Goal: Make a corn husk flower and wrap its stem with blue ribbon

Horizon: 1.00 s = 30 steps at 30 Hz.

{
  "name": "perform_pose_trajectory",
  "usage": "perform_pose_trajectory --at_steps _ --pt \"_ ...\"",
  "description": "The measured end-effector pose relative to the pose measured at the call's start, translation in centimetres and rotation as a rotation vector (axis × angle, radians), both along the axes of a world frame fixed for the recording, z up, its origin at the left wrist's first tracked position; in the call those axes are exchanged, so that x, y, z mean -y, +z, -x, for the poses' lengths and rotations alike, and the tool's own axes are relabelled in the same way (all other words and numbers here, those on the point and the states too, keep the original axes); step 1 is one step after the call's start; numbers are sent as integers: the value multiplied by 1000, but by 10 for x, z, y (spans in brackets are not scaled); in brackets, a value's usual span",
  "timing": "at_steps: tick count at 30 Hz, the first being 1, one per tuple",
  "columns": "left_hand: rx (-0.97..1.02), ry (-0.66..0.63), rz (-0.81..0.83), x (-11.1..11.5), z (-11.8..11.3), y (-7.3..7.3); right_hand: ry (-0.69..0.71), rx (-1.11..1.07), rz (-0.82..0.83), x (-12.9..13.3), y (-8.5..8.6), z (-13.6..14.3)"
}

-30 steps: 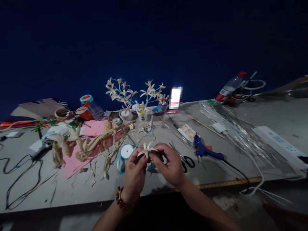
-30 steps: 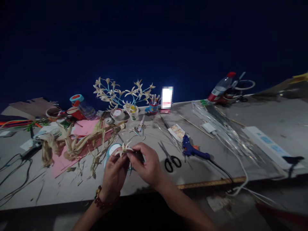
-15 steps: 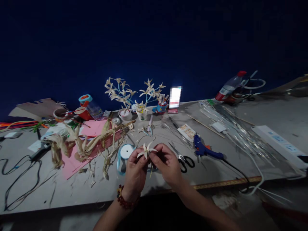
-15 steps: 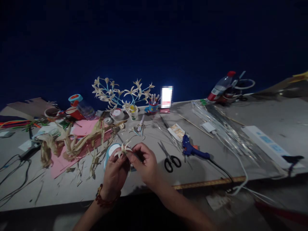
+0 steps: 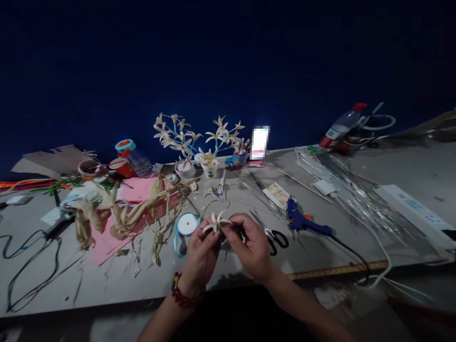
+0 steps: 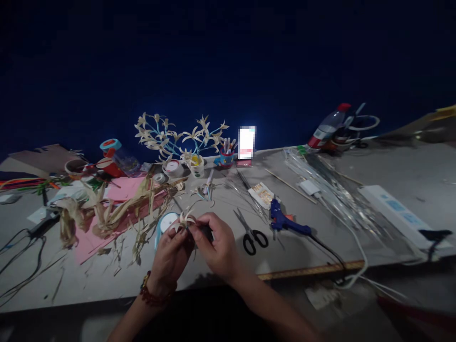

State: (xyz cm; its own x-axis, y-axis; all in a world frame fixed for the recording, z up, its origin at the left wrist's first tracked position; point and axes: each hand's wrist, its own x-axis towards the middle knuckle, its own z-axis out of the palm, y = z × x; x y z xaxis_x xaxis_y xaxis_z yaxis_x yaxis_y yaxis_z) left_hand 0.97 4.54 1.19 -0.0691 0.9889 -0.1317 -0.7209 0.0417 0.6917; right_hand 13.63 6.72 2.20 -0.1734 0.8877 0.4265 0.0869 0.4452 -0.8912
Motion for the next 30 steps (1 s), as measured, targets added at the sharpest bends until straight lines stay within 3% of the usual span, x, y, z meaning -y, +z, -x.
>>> perform_pose_trajectory --at_steps 8,14,30 --pt "-20 2 -4 1 1 3 -16 24 -36 1 1 1" --pt "-38 -13 -3 1 1 4 64 29 -47 -2 4 -5" --pt "-52 -64 -13 3 5 4 60 -35 53 2 2 -4"
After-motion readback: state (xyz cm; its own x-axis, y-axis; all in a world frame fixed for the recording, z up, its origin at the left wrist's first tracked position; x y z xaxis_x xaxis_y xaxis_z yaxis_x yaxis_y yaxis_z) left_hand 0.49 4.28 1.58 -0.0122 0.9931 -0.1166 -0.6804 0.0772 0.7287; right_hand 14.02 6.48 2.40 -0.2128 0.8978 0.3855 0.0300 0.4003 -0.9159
